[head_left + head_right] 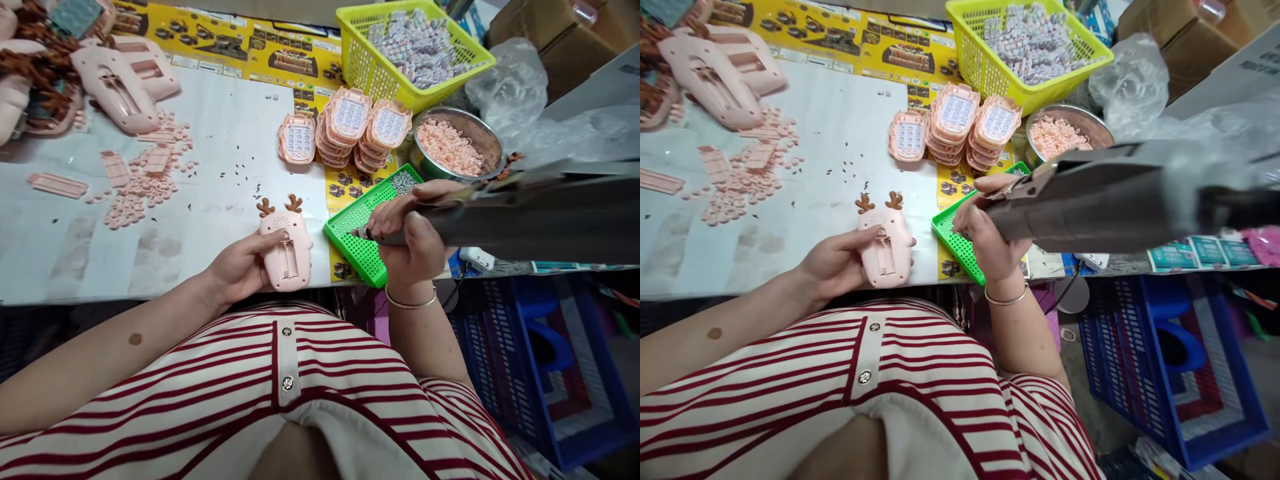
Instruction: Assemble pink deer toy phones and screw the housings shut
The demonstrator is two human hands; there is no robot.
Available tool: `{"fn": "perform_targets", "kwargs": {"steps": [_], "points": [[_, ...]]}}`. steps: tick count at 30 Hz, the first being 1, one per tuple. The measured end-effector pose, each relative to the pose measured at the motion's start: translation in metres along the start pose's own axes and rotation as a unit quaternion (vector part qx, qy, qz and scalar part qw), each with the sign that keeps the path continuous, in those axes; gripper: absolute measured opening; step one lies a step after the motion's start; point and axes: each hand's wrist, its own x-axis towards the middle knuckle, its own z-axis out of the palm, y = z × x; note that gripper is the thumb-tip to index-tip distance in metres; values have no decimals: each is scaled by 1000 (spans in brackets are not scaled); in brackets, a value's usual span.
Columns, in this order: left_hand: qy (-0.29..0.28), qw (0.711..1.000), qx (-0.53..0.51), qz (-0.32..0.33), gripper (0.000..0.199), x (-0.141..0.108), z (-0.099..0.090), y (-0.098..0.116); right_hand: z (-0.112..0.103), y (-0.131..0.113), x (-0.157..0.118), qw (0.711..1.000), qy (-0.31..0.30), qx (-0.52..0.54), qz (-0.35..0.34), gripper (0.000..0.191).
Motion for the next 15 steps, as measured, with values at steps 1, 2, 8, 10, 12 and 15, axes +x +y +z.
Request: {"fn": "perform_targets", "kwargs": {"steps": [1,2,8,10,12,15], "points": [[7,1000,1,0,40,-1,0,0,-6,5,-4,1000,9,-8,12,21],[9,1000,4,1,41,-1,0,0,-10,10,-8,999,12,-15,26,20],[-5,999,49,-3,51,0,2,-2,-13,21,-19,998,22,-30,50,26],[11,998,54,5,44,0,2,-2,-12,20,-19,996,17,-43,80,27],[25,998,46,18,41,0,3,-2,-13,19,-20,994,3,-44,95,27],[40,999,28,19,42,-1,7,-1,-16,23,-26,989,-24,-77,123,33]]}}
